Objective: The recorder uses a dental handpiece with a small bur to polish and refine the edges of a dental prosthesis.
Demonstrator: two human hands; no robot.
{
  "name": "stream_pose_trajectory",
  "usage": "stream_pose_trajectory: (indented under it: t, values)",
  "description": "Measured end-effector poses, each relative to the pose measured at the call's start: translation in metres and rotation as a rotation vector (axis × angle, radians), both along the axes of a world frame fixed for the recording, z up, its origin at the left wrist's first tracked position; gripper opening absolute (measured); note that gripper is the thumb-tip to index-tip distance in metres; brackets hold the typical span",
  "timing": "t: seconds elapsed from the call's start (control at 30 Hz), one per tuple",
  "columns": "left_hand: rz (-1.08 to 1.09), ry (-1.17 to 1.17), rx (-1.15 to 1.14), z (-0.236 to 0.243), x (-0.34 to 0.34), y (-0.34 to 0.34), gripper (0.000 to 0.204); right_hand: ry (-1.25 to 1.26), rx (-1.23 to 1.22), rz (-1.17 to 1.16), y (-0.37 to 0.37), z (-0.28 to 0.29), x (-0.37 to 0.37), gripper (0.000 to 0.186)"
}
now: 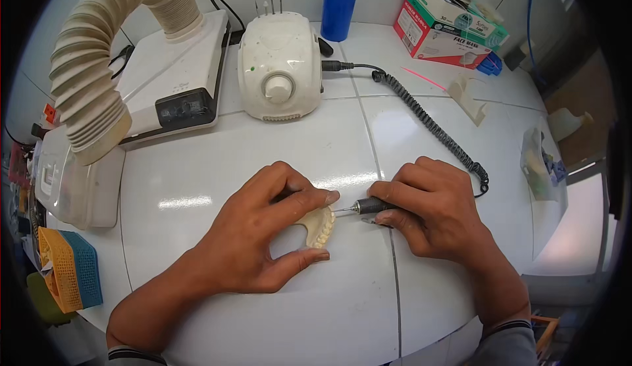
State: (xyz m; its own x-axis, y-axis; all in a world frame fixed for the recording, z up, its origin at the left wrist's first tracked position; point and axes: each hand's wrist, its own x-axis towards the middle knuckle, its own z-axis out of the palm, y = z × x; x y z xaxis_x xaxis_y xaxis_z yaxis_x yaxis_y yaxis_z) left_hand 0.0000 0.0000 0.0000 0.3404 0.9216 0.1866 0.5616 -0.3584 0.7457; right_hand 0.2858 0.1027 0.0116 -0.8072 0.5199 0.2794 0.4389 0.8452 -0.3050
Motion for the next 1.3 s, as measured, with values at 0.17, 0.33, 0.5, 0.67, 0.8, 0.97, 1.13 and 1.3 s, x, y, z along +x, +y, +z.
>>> stream_pose_trajectory:
  t: [0.17,0.33,0.5,0.67,0.8,0.97,1.13,1.3]
  values:
    - [0.001,-0.011,0.008,-0.0005,0.0012,0.0002,0.068,0.003,-0.015,0.010,0.0009,0.0017,0.0008,0.023]
    - [-0.004,0.000,0.013,0.0001,0.0008,-0.0001,0.068,0.000,-0.009,0.008,-0.0004,0.0027,0.0003,0.023]
    - [-0.005,0.001,-0.001,0.0008,0.0010,-0.0001,0.068,-0.010,-0.007,0.006,-0.0006,0.0033,0.0002,0.022]
    - [-0.014,0.012,-0.018,0.0023,0.0004,0.0000,0.068,-0.013,-0.013,0.006,-0.0008,0.0044,-0.0008,0.023]
    - [-0.020,0.022,0.028,0.0011,0.0010,0.0012,0.067,0.003,0.003,0.011,0.0005,0.0041,0.0008,0.024]
    - [-0.007,-0.052,-0.029,0.0000,0.0021,0.0003,0.064,0.028,-0.059,0.002,0.0014,0.0036,0.0030,0.025]
    - [-0.005,-0.040,-0.028,0.0020,0.0022,-0.0001,0.063,0.027,-0.038,-0.002,-0.0002,0.0034,0.0020,0.026]
    - [-0.012,-0.050,-0.035,0.0026,0.0027,0.0008,0.064,0.030,-0.016,-0.029,-0.0020,0.0008,0.0003,0.025]
